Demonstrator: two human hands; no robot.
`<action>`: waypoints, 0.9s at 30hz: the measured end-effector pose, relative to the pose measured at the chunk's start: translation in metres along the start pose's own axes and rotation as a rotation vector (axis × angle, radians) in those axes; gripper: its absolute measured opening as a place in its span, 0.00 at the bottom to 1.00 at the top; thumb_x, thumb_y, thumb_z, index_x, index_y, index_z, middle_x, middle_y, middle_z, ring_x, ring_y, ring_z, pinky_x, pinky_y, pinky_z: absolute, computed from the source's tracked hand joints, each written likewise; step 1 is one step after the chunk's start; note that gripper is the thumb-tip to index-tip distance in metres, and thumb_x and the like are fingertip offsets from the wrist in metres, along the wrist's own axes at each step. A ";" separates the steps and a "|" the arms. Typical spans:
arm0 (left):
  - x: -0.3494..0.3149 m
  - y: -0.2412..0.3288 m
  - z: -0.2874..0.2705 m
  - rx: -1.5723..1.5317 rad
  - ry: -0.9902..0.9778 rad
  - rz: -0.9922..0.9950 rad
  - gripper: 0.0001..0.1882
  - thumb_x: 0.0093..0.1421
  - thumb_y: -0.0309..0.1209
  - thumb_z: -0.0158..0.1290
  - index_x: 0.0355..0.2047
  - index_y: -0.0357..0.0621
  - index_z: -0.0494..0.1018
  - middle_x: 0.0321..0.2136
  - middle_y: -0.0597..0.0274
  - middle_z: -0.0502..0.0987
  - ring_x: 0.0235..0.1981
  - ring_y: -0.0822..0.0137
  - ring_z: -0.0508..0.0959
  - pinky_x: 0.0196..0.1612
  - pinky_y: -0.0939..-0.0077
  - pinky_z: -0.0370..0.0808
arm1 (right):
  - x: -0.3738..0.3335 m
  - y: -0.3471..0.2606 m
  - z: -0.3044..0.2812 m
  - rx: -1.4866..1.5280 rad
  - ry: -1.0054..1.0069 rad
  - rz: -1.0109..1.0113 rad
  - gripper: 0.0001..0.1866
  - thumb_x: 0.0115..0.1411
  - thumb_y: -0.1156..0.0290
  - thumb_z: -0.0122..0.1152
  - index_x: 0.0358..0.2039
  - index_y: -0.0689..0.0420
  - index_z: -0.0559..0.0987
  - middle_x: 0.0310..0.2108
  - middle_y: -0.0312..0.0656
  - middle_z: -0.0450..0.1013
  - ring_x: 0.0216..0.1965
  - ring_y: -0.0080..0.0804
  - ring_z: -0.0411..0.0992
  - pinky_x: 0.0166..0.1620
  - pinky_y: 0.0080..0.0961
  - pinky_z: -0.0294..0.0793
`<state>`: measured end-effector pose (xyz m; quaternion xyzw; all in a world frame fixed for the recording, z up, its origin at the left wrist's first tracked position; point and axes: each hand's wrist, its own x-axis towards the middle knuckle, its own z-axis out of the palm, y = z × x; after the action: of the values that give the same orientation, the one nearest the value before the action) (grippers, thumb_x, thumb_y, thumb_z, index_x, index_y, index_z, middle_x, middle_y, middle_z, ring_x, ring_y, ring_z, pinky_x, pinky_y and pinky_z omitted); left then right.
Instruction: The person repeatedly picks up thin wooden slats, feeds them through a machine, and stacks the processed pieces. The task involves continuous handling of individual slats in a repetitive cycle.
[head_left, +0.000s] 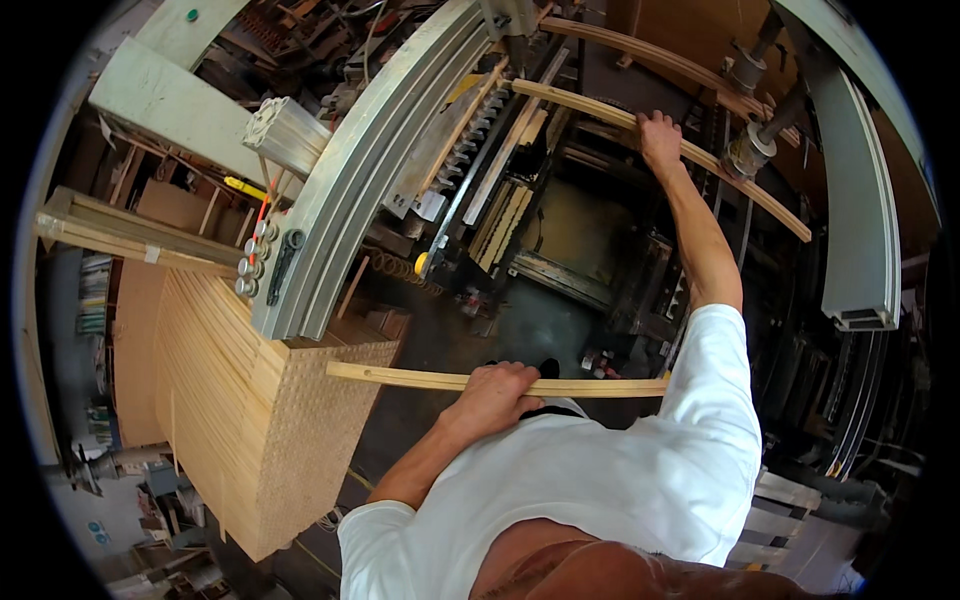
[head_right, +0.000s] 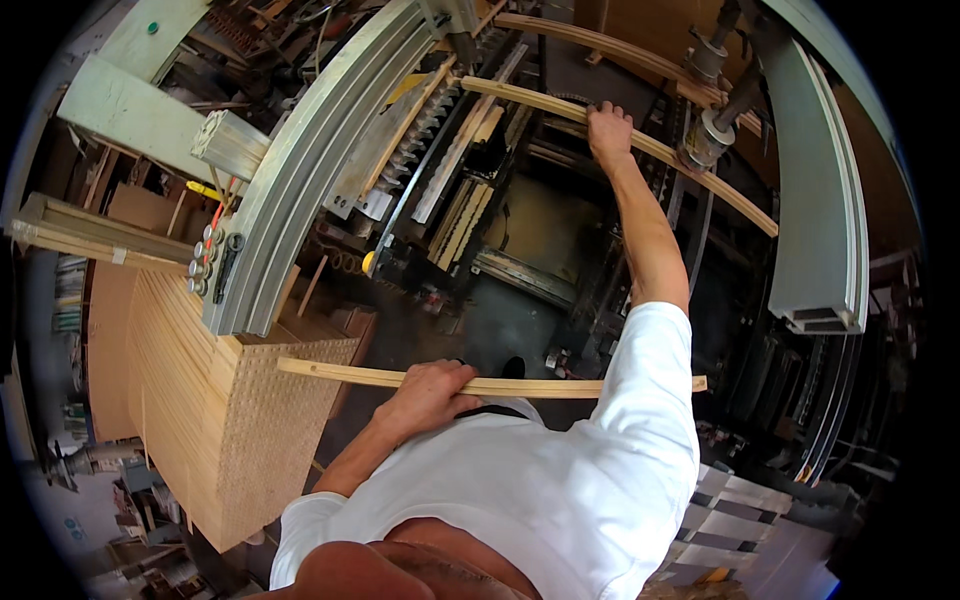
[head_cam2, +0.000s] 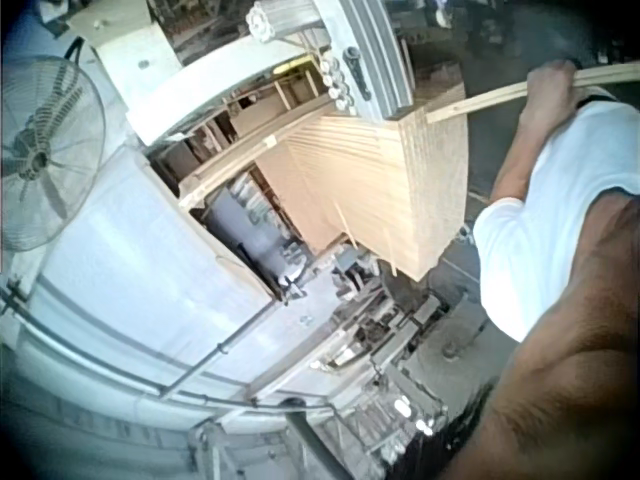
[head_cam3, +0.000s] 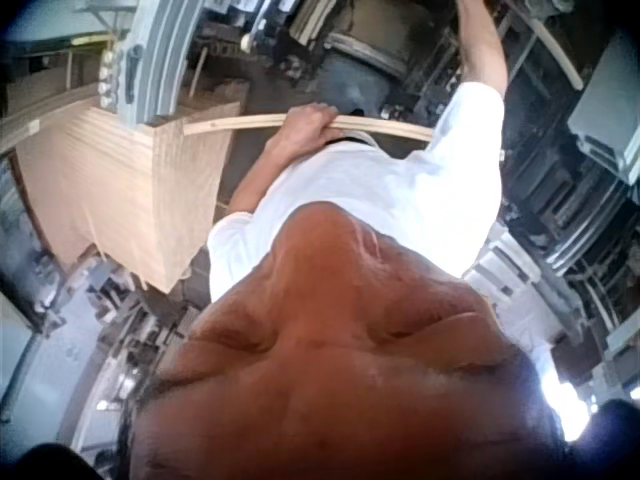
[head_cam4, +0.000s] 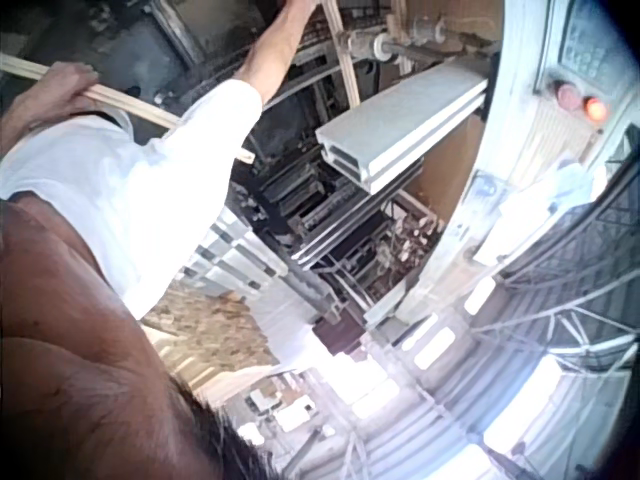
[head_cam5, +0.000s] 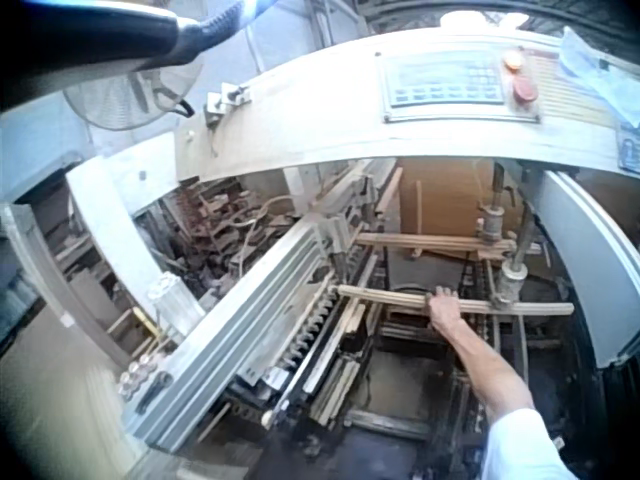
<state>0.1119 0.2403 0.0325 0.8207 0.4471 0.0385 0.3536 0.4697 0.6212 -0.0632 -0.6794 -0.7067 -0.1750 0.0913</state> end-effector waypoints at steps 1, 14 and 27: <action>-0.001 -0.001 0.000 -0.006 0.007 -0.017 0.16 0.57 0.40 0.61 0.39 0.41 0.76 0.33 0.51 0.78 0.39 0.49 0.78 0.41 0.54 0.74 | 0.001 -0.001 0.001 -0.002 0.028 -0.011 0.18 0.58 0.72 0.56 0.50 0.49 0.79 0.44 0.46 0.73 0.48 0.48 0.73 0.48 0.45 0.74; -0.012 -0.003 -0.009 -0.012 0.008 -0.075 0.16 0.58 0.41 0.61 0.38 0.42 0.75 0.32 0.51 0.78 0.39 0.48 0.78 0.40 0.53 0.74 | 0.027 -0.036 0.008 0.027 0.054 -0.038 0.10 0.56 0.70 0.58 0.38 0.54 0.83 0.41 0.48 0.75 0.46 0.46 0.75 0.45 0.44 0.76; -0.165 -0.007 -0.069 -0.013 0.178 -0.400 0.16 0.55 0.41 0.63 0.37 0.45 0.77 0.32 0.54 0.79 0.39 0.49 0.79 0.39 0.53 0.75 | 0.035 -0.016 0.035 0.020 0.004 -0.086 0.16 0.66 0.65 0.47 0.51 0.46 0.77 0.48 0.49 0.73 0.51 0.55 0.73 0.49 0.51 0.75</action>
<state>-0.0176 0.1551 0.1218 0.7067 0.6302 0.0430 0.3186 0.4560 0.6665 -0.0850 -0.6472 -0.7367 -0.1729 0.0920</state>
